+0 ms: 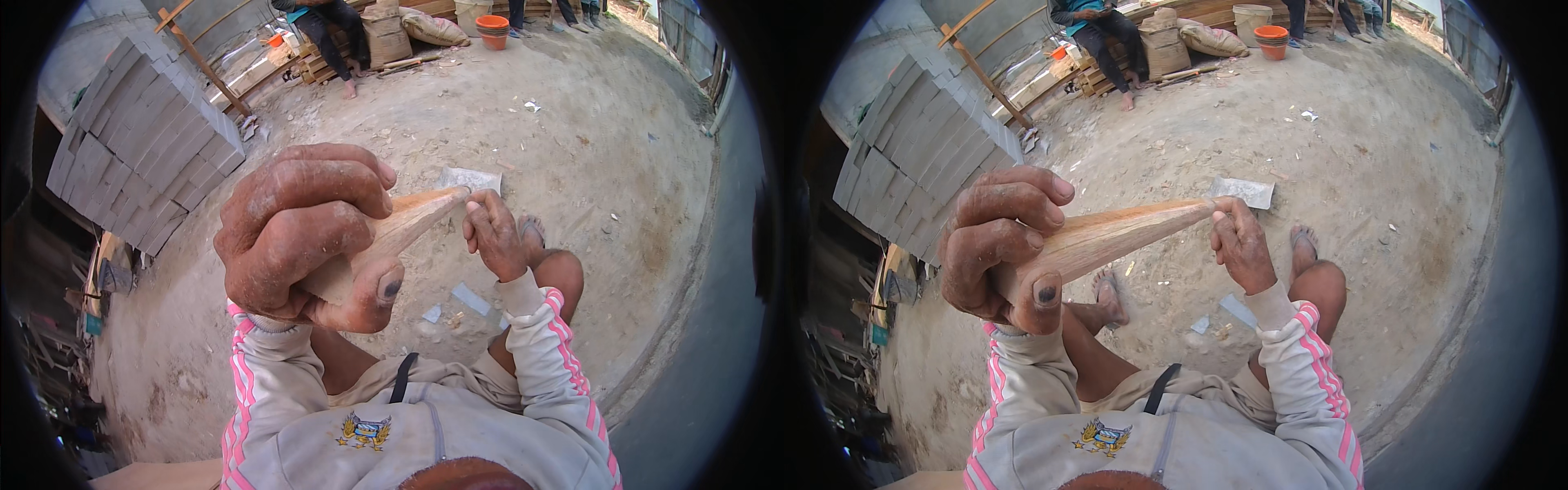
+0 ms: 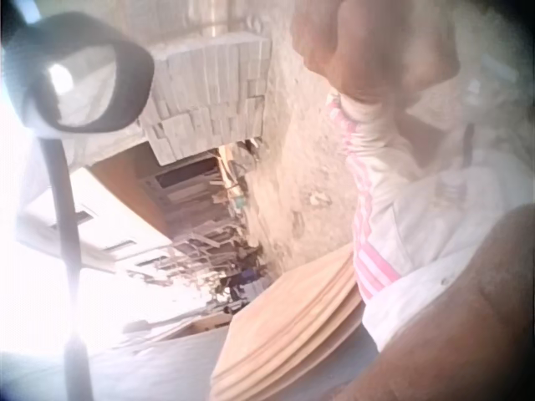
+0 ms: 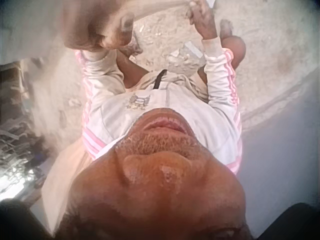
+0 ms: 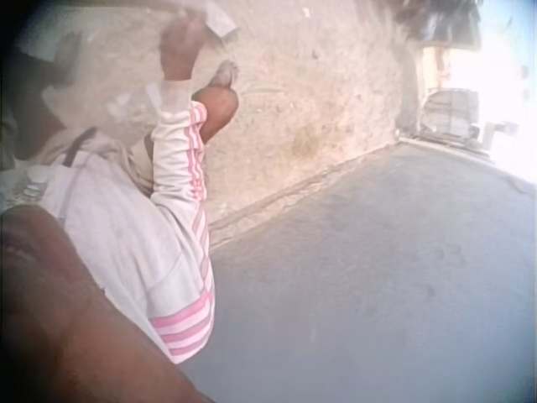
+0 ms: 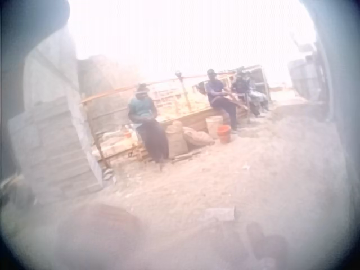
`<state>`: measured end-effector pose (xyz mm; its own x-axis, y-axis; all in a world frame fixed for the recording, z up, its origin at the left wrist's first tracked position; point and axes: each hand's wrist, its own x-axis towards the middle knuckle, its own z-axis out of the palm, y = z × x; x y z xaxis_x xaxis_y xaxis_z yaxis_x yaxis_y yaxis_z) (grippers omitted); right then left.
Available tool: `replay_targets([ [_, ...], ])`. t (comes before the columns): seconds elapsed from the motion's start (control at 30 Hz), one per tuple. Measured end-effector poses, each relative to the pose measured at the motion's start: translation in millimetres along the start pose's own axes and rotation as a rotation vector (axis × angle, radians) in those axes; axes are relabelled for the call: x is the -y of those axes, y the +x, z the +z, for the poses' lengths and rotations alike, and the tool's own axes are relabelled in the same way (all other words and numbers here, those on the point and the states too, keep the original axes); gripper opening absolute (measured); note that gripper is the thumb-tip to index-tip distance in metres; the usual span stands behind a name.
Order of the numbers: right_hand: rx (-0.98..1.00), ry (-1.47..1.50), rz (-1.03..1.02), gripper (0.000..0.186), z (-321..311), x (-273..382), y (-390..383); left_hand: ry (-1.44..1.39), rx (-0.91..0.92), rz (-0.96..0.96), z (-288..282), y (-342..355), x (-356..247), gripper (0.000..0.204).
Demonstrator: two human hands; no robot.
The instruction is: The person holds a wooden tool handle and uses a small metal blade to scrape and sharpen the wood surface. They rotate the handle to work on different sides, removing wood shavings with the blade.
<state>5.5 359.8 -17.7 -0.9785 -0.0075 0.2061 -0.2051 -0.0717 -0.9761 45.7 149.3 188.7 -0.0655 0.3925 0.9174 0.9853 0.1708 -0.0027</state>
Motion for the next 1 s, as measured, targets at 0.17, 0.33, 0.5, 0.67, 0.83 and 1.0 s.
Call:
replay_targets([
  [0.17,-0.043,0.102,0.008,0.019,4,-6,1,0.007,0.034,0.045,5,2,-6,0.041],
  [0.33,-0.066,0.033,-0.001,0.02,7,-6,1,-0.04,0.068,0.102,8,0,-3,0.044],
  [0.5,-0.073,-0.053,-0.004,0.022,7,-7,1,-0.048,0.051,0.127,13,-2,-4,0.043],
  [0.67,-0.04,-0.033,-0.049,0.024,9,-8,2,-0.032,0.076,0.126,10,-1,-8,0.044],
  [0.83,0.011,0.044,-0.033,0.026,6,-12,2,-0.026,0.07,0.126,8,-3,-10,0.045],
  [1.0,-0.039,-0.047,-0.021,0.025,7,-14,0,-0.012,0.057,0.125,8,-5,-10,0.045],
])
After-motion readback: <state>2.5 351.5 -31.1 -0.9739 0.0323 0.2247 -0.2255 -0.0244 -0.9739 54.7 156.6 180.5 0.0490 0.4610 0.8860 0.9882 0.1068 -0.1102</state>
